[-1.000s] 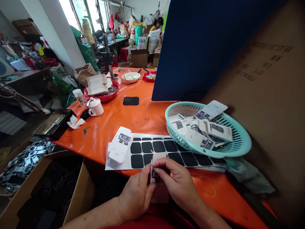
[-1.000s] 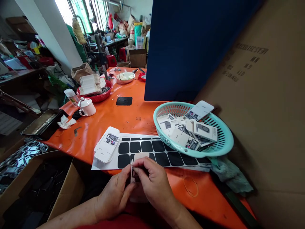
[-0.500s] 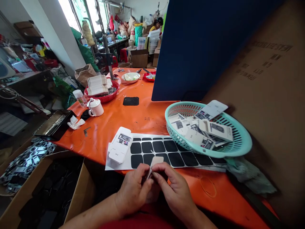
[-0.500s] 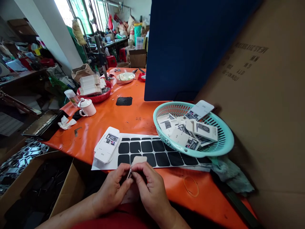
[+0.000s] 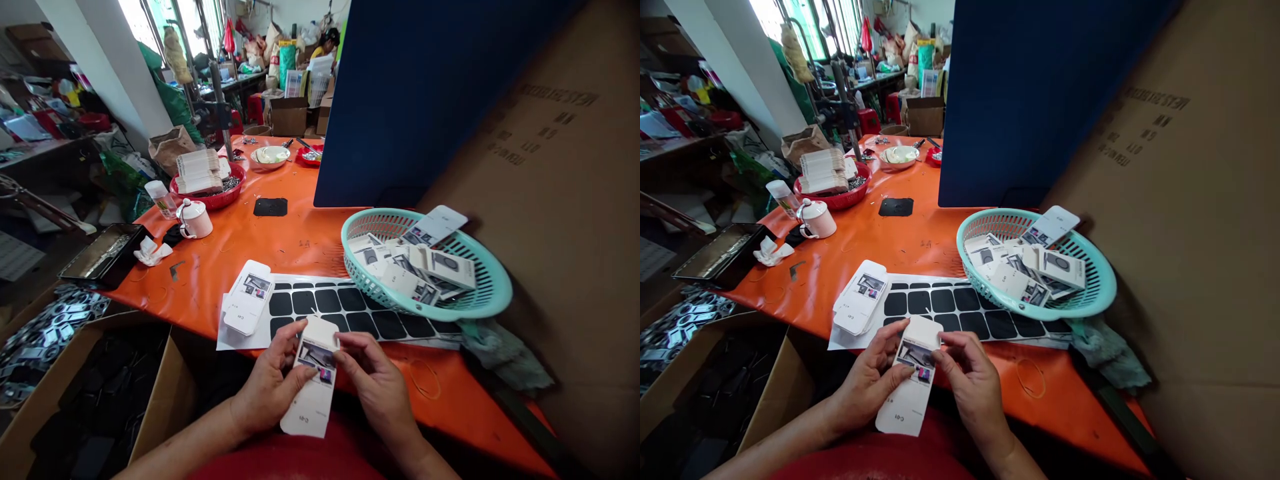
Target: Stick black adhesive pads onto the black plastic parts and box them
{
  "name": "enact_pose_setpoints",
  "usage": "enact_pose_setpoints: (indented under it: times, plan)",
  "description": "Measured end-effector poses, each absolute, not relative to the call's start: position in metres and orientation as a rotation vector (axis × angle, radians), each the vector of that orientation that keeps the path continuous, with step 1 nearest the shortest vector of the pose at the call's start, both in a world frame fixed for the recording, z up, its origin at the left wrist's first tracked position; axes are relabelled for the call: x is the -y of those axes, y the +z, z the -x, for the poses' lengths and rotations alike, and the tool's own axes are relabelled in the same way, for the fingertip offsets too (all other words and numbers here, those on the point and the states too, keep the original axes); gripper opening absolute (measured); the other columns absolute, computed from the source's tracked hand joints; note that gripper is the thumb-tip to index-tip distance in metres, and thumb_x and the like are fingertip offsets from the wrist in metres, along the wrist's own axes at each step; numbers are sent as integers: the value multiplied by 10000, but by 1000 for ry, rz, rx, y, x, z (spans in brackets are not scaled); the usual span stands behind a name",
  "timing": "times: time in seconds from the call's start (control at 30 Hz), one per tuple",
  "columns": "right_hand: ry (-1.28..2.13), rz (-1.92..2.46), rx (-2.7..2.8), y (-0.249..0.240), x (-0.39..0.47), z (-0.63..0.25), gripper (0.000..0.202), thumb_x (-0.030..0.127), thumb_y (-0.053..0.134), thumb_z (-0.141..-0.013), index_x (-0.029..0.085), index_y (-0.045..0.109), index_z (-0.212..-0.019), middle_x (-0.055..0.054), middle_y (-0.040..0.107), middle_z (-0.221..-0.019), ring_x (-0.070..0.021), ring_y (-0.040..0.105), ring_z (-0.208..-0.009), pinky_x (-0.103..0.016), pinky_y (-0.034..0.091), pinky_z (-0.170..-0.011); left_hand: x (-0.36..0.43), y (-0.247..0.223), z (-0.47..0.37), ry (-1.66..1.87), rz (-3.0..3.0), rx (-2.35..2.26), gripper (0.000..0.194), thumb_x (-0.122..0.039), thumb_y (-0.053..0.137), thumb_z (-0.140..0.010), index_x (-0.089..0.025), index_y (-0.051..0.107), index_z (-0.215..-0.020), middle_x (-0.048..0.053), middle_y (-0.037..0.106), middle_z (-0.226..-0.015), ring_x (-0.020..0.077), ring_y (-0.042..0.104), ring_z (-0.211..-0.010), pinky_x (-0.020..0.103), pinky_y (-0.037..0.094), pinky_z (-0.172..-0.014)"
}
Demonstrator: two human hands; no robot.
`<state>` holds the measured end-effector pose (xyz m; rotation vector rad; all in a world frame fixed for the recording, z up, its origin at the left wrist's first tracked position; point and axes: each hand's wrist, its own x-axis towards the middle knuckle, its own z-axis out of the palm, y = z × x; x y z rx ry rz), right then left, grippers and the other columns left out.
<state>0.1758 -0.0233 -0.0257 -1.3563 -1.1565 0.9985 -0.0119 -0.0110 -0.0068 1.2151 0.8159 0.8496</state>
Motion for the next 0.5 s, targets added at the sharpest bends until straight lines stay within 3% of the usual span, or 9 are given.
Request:
enact_pose_setpoints:
  times: [0.07,0.17,0.27,0.33,0.4,0.43,0.5]
  plan:
    - [1061,1332,1179,-25,27,-174,270,475,708,-829,229,740,-936,-38,655,-864,-185,631,-783,-282,539,-713,11,-7,14,813,-1228,-811,425,-363,585,-930,-240,429,-1306,64,603,-1066,121,581,-803,247,481,-692]
    - [1171,1259,1225,-19,29,-171,278,474,660,-870,218,741,-800,-34,648,-769,-174,604,-722,-263,513,-658,11,-7,15,788,-1235,-893,248,-418,564,-933,-201,509,-1039,-11,553,-806,91,485,-645,205,413,-571]
    - [1252,1205,1190,-13,27,-167,264,455,704,-842,212,717,-738,-18,616,-736,-152,580,-696,-246,501,-649,9,-5,13,862,-1417,-1062,298,-421,552,-938,-181,483,-775,-27,494,-700,90,442,-623,209,386,-570]
    - [1366,1200,1032,-11,24,-166,251,457,767,-783,241,723,-903,-2,626,-786,-148,597,-716,-246,517,-654,9,-5,13,931,-1560,-1097,244,-387,522,-958,-171,541,-846,-5,537,-733,104,482,-653,229,418,-615]
    - [1475,1195,927,-10,21,-168,353,463,800,-746,266,703,-1023,1,648,-829,-160,624,-750,-267,539,-673,9,-6,12,965,-1605,-1059,247,-352,485,-978,-167,538,-1133,11,593,-782,118,530,-667,249,454,-650]
    - [1489,1182,962,-10,21,-170,332,460,795,-753,263,710,-1006,-4,654,-826,-166,630,-757,-279,544,-684,9,-6,13,962,-1604,-1043,293,-343,476,-983,-169,505,-1216,18,615,-799,122,550,-672,253,465,-658]
    - [1412,1115,1172,-10,20,-175,230,443,765,-791,243,737,-901,-27,664,-825,-182,638,-784,-301,544,-723,10,-5,14,941,-1609,-1042,256,-351,487,-978,-173,547,-1151,23,635,-794,124,566,-668,244,464,-641]
